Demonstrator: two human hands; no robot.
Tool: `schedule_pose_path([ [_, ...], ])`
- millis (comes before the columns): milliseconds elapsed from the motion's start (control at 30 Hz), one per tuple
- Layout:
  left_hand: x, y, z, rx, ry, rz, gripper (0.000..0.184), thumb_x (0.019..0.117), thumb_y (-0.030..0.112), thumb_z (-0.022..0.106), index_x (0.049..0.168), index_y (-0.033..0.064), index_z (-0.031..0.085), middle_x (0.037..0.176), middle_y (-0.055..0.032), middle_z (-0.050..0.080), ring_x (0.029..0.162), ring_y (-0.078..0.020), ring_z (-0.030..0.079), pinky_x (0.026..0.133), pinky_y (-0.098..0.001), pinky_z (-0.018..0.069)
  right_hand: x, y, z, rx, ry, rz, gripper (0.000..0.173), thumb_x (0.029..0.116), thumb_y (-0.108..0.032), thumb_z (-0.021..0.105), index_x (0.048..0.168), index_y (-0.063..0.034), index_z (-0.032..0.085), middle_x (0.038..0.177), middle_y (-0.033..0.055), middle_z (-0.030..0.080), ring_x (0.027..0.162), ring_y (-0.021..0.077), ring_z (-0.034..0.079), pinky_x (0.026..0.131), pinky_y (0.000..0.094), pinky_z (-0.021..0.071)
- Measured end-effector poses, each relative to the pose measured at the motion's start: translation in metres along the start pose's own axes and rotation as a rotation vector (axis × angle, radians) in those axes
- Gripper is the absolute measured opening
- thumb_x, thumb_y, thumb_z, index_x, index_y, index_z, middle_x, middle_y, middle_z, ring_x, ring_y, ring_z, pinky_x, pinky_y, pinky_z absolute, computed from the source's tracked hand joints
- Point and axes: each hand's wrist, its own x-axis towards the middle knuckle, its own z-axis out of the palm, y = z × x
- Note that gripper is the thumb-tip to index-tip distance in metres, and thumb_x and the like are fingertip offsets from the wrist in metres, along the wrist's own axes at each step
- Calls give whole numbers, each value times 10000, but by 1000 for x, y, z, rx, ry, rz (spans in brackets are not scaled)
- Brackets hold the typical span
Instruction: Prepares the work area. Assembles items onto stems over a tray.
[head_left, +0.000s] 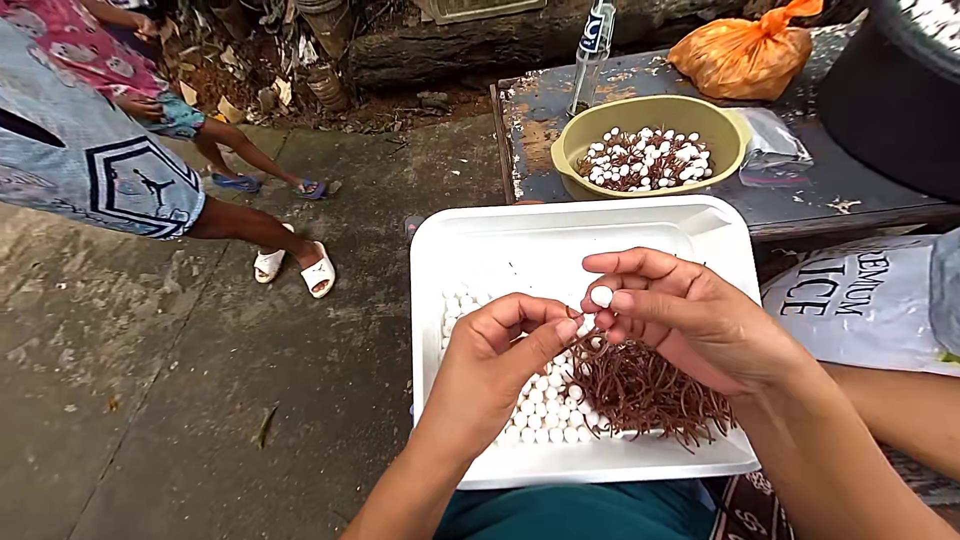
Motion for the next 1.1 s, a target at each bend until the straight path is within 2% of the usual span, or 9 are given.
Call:
schedule_pose_path([
  [133,-1,3,0,23,24,-10,68,954,61,662,930,75,724,842,-41,707,715,-42,645,666,-165,539,1,5,8,105,3,61,241,1033,-49,519,1085,-77,753,892,37,731,730,50,693,682,189,597],
  [267,-1,4,1,16,44,-53,82,953,45,655,914,62,724,761,-29,673,647,-29,608,612,-151,513,3,8,11,159,8,115,216,1035,-77,544,1024,-81,760,896,36,734,745,47,694,688,187,595],
  [467,-1,3,2,10,60,-82,91,954,42,654,897,57,722,743,-25,670,623,-28,596,602,-150,506,4,12,17,302,20,165,176,1013,-82,594,970,-83,764,875,49,730,748,59,696,714,198,598],
  [633,-1,4,3,1,79,-80,91,942,36,652,881,55,716,719,-27,644,606,-36,585,593,-154,505,1,15,19,277,-7,80,122,981,-73,647,977,-85,769,913,75,740,796,82,723,744,216,611],
  [833,-2,3,4,24,106,-43,97,916,14,658,843,70,688,707,-23,631,594,-36,580,571,-157,502,0,14,22,228,7,38,108,955,-39,674,976,-77,772,878,92,754,767,107,739,739,248,626],
  [1100,-4,4,6,65,130,-21,107,893,-1,670,821,78,671,703,-19,624,594,-37,580,562,-153,497,-2,11,23,159,20,13,83,923,-18,702,935,-73,764,897,95,738,759,123,734,736,268,634],
])
